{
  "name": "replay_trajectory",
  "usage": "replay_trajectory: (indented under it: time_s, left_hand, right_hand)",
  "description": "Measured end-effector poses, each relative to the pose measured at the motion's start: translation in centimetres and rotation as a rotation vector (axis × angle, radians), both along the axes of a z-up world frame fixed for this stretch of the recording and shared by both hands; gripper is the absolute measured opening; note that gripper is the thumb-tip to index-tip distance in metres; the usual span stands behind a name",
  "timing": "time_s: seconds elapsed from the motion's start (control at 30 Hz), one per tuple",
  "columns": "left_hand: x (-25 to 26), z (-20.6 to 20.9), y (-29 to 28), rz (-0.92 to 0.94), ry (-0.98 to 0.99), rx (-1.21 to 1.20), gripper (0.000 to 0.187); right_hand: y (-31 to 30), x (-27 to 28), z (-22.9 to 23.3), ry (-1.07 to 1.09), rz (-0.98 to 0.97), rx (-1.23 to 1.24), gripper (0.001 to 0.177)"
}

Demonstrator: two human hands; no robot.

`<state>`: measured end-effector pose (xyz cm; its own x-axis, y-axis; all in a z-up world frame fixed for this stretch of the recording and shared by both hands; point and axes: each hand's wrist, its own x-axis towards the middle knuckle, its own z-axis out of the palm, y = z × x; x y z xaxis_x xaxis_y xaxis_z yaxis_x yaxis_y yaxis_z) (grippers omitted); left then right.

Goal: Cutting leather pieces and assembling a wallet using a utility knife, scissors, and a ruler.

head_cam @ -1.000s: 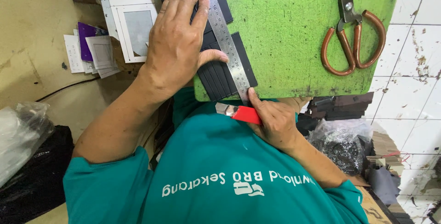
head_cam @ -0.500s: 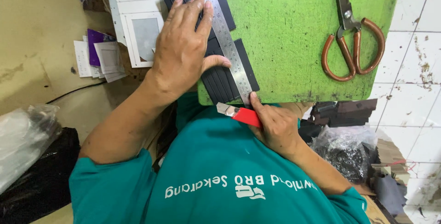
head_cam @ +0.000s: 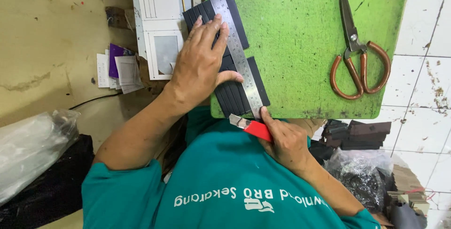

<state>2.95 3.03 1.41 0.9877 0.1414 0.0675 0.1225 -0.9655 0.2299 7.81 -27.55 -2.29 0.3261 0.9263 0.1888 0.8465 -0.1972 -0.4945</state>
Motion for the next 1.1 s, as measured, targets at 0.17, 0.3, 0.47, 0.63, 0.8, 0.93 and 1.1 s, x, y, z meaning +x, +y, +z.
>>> replay_trajectory:
  time_s: [0.17,0.3,0.47,0.63,0.8,0.93,1.1]
  left_hand:
    - [0.01,0.28,-0.07,0.009,0.018,-0.009,0.121]
    - [-0.06,0.05,-0.03,0.005,0.007,-0.016,0.119]
    - [-0.07,-0.07,0.02,-0.003,-0.005,-0.011,0.119]
    - [-0.08,-0.36,-0.04,0.009,0.026,0.026,0.122]
    - [-0.03,-0.39,0.06,0.001,0.016,0.018,0.121]
    - [-0.03,-0.50,0.01,0.001,0.020,0.053,0.123]
    - [-0.01,-0.34,-0.12,0.006,0.080,0.092,0.123]
  right_hand:
    - [0.17,0.04,0.10,0.047,0.004,0.039,0.058]
    - [-0.03,-0.04,-0.21,0.015,0.000,0.022,0.059]
    - [0.26,0.10,0.23,0.022,0.010,0.021,0.057]
    - [0.17,0.08,0.04,0.036,0.010,0.033,0.059]
    - [-0.19,0.12,-0.37,0.018,0.021,0.005,0.061]
    - [0.19,0.15,0.22,0.023,0.022,0.018,0.059]
    - [0.25,0.14,0.28,0.031,0.013,0.020,0.059]
